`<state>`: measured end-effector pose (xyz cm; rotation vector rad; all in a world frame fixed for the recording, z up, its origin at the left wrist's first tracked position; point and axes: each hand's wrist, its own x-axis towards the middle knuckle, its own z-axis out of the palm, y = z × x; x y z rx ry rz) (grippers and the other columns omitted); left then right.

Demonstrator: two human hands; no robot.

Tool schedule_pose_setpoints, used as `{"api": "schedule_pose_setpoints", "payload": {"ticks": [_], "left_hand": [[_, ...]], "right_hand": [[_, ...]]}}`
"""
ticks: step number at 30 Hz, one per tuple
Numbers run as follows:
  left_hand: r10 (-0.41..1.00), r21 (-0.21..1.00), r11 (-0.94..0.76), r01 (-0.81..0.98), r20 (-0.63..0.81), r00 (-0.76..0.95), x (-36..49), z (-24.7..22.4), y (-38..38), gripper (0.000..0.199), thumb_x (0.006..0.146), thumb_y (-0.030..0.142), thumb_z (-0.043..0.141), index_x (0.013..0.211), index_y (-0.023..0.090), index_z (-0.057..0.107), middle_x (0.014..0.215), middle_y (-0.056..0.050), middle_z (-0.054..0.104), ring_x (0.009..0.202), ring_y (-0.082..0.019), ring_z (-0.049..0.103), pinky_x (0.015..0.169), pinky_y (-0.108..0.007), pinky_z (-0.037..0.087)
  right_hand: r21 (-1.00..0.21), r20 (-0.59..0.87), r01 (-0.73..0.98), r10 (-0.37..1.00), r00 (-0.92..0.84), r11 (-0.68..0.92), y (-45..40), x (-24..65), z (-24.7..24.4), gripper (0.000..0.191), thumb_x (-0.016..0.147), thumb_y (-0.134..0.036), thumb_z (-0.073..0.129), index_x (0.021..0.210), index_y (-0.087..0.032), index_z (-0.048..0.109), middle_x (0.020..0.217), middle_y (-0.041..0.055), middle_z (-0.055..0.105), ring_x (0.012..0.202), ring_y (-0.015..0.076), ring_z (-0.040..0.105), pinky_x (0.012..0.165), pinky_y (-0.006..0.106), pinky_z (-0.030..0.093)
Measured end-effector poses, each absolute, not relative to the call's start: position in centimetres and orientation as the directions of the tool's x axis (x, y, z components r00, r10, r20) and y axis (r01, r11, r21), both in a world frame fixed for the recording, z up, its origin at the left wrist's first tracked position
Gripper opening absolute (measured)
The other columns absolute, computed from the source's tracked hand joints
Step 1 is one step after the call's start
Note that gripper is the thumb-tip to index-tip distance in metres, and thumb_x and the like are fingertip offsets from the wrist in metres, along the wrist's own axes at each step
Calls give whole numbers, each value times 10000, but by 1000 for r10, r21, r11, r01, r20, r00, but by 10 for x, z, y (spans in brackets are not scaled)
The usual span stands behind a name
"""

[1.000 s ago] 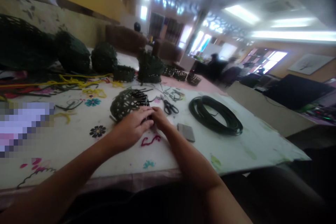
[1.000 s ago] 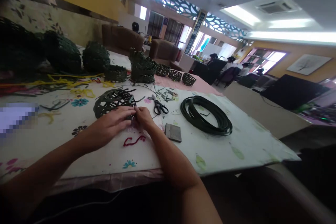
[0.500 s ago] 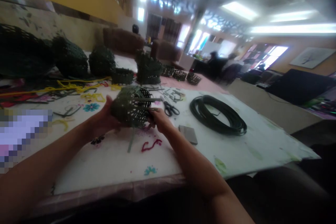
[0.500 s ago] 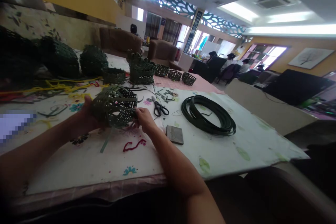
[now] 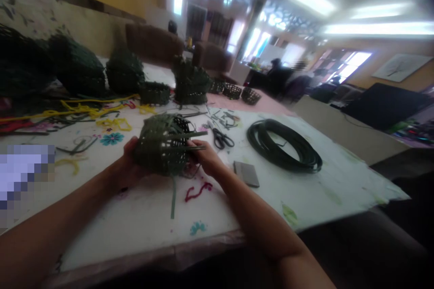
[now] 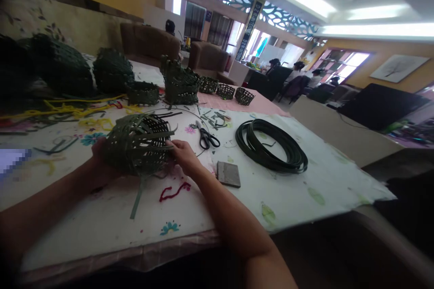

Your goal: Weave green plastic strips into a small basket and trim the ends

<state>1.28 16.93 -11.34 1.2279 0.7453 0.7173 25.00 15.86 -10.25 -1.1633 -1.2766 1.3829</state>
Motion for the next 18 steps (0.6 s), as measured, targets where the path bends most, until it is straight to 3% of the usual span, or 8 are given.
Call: {"api": "schedule_pose_setpoints", "payload": {"ticks": [4,9,14,18], "left_hand": [[883,965,206,-159,-114,455,11,-115,172,838,792,851,292,1405,346,557,932,-50,804,1042,-348,715,790,-463,570],[903,937,217,-275,-85,421,3,-117,177,834,761,805,467,1475,376,465,1044,-22,800,1124,-362,685,850,-487,570],[898,944,232,-233,-116,425,8,-112,176,854,725,796,498,1465,371,469,1074,-13,795,1180,-363,658,880,-494,569],[912,962,233,-141,-166,375,15,-112,171,916,699,866,449,1427,316,529,1028,-42,801,1191,-373,652,899,-503,571]], "right_hand": [[-998,17,-66,997,-70,13,161,254,-99,196,820,-355,649,828,-227,500,521,-101,556,355,76,473,354,181,405],[-994,85,-78,980,-181,72,163,255,-101,169,742,-302,682,823,-208,567,523,-95,562,400,67,482,372,168,437],[-993,61,-105,986,-153,45,164,252,-107,167,739,-299,706,784,-197,582,513,-99,530,411,61,477,369,162,415],[-998,12,-62,998,-65,8,162,249,-110,171,764,-187,699,702,-186,539,553,-83,537,423,57,491,390,179,424]]}}
